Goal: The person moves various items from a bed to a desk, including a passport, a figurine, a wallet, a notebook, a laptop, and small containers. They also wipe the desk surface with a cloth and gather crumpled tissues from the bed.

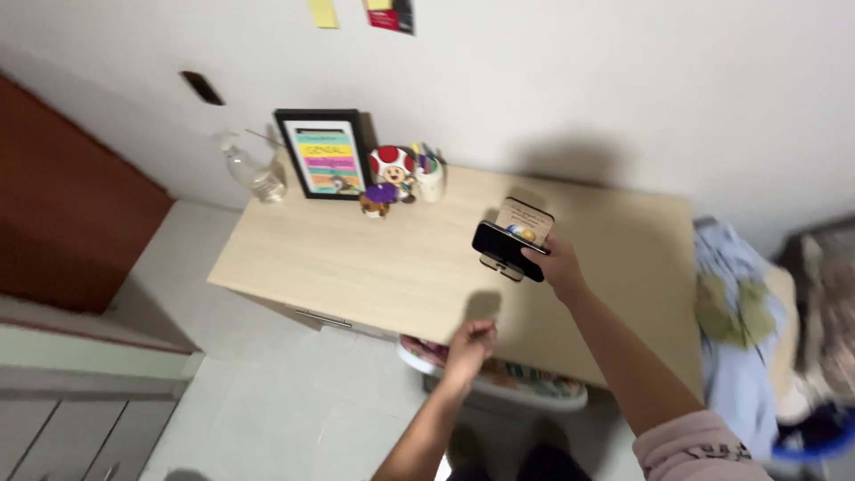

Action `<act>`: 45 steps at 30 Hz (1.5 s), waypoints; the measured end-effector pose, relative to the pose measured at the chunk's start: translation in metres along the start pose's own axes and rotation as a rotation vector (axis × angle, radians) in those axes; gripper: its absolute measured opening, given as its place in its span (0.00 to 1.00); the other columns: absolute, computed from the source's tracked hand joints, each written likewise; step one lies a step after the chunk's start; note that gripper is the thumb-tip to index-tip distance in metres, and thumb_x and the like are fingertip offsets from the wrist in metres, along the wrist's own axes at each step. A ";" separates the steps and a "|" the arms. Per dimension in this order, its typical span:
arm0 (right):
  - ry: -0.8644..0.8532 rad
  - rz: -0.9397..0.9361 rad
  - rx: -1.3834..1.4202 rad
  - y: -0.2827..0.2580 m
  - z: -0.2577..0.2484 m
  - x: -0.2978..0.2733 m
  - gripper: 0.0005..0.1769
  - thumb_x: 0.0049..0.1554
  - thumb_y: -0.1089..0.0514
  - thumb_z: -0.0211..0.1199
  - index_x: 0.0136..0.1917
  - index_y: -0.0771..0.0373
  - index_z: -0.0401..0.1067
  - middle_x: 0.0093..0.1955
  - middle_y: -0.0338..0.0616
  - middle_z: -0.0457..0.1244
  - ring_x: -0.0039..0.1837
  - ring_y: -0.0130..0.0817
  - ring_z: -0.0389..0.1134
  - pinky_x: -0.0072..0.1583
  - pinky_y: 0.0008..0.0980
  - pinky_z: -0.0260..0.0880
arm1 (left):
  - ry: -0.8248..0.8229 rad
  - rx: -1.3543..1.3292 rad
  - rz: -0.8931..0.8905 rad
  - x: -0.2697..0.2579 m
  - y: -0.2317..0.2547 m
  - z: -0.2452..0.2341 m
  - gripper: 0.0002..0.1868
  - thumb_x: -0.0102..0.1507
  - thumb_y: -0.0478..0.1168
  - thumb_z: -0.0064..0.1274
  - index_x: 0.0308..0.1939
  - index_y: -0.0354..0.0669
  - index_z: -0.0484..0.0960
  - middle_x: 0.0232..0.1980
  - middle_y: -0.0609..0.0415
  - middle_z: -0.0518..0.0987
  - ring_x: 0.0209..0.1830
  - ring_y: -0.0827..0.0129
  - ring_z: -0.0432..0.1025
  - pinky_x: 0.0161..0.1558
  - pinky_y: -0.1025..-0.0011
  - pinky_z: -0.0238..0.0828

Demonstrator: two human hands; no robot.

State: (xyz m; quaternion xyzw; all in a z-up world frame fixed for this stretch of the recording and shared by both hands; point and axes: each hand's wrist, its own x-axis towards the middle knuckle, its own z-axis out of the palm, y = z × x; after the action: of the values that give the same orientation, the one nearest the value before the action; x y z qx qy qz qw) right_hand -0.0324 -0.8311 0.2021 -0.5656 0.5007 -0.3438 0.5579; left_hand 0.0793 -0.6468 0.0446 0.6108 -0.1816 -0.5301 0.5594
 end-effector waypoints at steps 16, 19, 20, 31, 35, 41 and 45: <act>-0.341 0.084 0.053 0.136 0.071 0.287 0.24 0.55 0.65 0.69 0.64 0.60 0.71 0.62 0.45 0.69 0.61 0.36 0.71 0.62 0.35 0.71 | 0.537 -0.159 -0.271 -0.043 0.022 0.043 0.08 0.66 0.39 0.56 0.48 0.43 0.83 0.45 0.57 0.84 0.46 0.71 0.76 0.50 0.74 0.72; -0.386 0.105 0.061 0.137 0.077 0.291 0.24 0.56 0.66 0.67 0.66 0.60 0.71 0.64 0.44 0.68 0.63 0.37 0.70 0.63 0.36 0.71 | 0.629 -0.219 -0.289 -0.045 0.014 0.051 0.10 0.65 0.37 0.56 0.49 0.41 0.84 0.40 0.55 0.82 0.36 0.71 0.73 0.41 0.75 0.72; -0.385 0.082 0.066 0.145 0.079 0.295 0.24 0.55 0.66 0.68 0.65 0.60 0.72 0.62 0.45 0.69 0.62 0.36 0.71 0.63 0.35 0.72 | 0.633 -0.226 -0.317 -0.048 0.019 0.054 0.09 0.66 0.38 0.55 0.50 0.41 0.83 0.41 0.55 0.81 0.38 0.71 0.73 0.44 0.74 0.75; -0.411 0.074 0.030 0.161 0.094 0.307 0.24 0.57 0.62 0.68 0.66 0.59 0.70 0.64 0.46 0.68 0.63 0.38 0.70 0.63 0.37 0.71 | 0.653 -0.202 -0.287 -0.051 0.006 0.064 0.08 0.68 0.39 0.54 0.50 0.42 0.82 0.34 0.57 0.77 0.27 0.74 0.67 0.33 0.76 0.65; -0.380 0.021 0.035 0.172 0.099 0.312 0.25 0.56 0.64 0.67 0.66 0.58 0.70 0.64 0.45 0.68 0.64 0.37 0.69 0.65 0.36 0.69 | 0.688 -0.190 -0.398 -0.066 0.031 0.071 0.10 0.67 0.42 0.54 0.50 0.46 0.84 0.44 0.58 0.81 0.34 0.73 0.69 0.38 0.76 0.66; -0.372 0.010 -0.023 0.158 0.100 0.305 0.24 0.58 0.63 0.65 0.68 0.58 0.68 0.66 0.46 0.67 0.66 0.38 0.68 0.66 0.36 0.68 | 0.709 -0.213 -0.396 -0.075 0.040 0.072 0.12 0.68 0.42 0.52 0.52 0.43 0.83 0.43 0.56 0.81 0.31 0.70 0.74 0.39 0.74 0.72; -0.323 -0.122 -0.172 0.165 0.099 0.310 0.24 0.55 0.59 0.69 0.64 0.58 0.70 0.60 0.43 0.70 0.60 0.37 0.71 0.61 0.36 0.68 | 0.718 -0.187 -0.336 -0.078 0.029 0.073 0.11 0.67 0.40 0.51 0.51 0.44 0.83 0.41 0.57 0.82 0.31 0.71 0.74 0.41 0.75 0.70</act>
State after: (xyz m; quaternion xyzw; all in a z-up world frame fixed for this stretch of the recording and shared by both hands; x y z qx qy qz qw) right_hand 0.1126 -1.0768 -0.0254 -0.6883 0.3972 -0.2376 0.5586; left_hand -0.0010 -0.6279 0.1182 0.7247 0.1767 -0.3815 0.5460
